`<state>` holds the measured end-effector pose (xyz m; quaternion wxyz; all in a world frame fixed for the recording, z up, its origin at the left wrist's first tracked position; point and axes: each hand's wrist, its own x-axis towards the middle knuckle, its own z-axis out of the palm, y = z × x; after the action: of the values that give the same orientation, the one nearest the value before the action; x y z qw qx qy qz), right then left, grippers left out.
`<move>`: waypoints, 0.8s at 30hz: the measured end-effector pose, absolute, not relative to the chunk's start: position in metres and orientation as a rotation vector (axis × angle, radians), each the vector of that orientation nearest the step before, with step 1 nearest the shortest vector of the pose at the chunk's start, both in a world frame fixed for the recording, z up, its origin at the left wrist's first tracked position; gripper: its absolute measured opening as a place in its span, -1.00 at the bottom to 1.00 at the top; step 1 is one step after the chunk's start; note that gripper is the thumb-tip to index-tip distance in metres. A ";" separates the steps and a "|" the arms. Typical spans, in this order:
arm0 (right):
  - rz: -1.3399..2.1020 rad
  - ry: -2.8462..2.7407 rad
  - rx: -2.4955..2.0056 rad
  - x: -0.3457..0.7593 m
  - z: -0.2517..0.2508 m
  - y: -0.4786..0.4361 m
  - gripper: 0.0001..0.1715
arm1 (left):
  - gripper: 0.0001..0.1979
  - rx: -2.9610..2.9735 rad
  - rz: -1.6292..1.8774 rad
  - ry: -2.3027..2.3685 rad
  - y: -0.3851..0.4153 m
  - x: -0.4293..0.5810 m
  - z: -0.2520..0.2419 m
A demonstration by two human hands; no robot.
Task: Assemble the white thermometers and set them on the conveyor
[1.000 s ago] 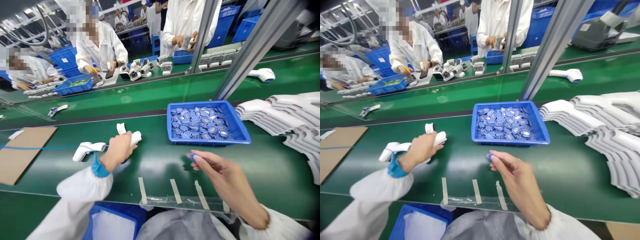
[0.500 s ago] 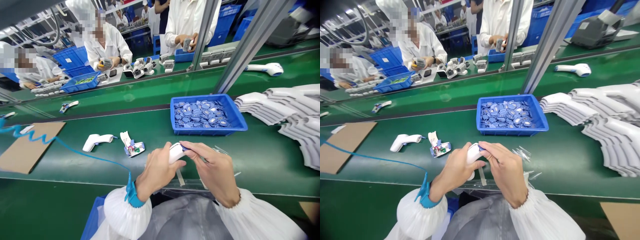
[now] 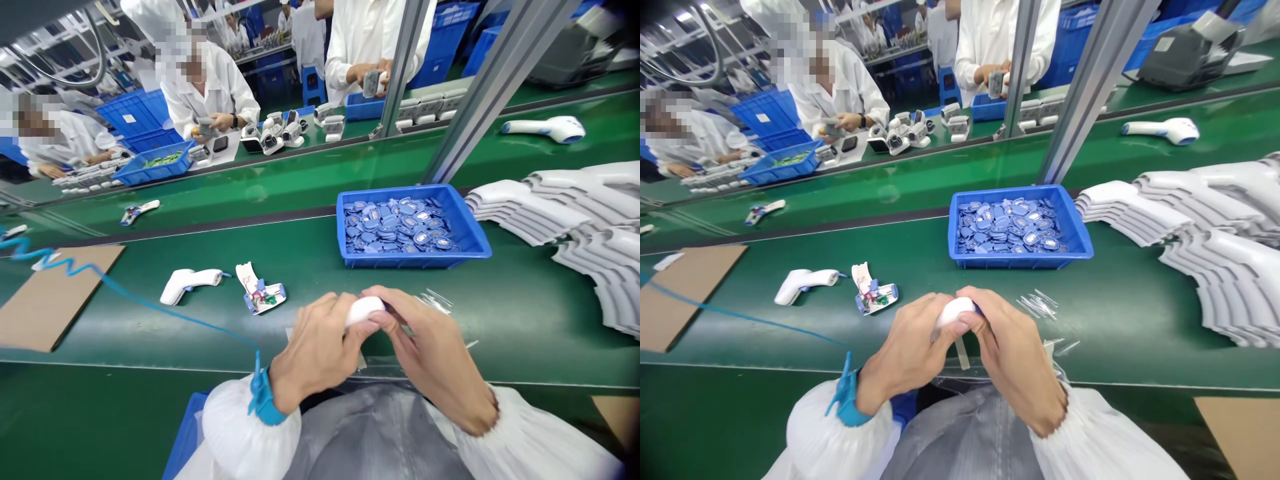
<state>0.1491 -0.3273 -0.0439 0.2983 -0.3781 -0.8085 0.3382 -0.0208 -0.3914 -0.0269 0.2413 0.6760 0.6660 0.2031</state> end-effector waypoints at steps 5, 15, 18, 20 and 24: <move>1.033 -2.015 -1.147 0.159 -0.050 -0.331 -0.69 | -0.70 1.954 0.694 1.917 -0.393 -0.018 -0.041; 1.230 -2.389 -0.952 0.148 -0.049 -0.355 -0.66 | -0.47 1.535 1.123 2.348 -0.378 -0.002 -0.070; 1.370 -2.243 -1.041 0.152 -0.053 -0.359 -0.60 | -0.52 1.606 1.077 2.213 -0.382 -0.008 -0.062; 1.794 -1.934 -1.221 0.156 -0.054 -0.353 -0.51 | -0.69 1.595 1.145 2.067 -0.389 -0.012 -0.057; 2.474 -1.246 -1.408 0.155 -0.057 -0.340 -0.44 | -0.60 1.257 1.503 1.991 -0.388 -0.013 -0.067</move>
<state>0.1553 -0.3401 -0.0573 0.0173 -0.4530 -0.4009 0.7961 -0.0125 -0.3884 -0.0670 0.1732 0.4433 0.7019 0.5300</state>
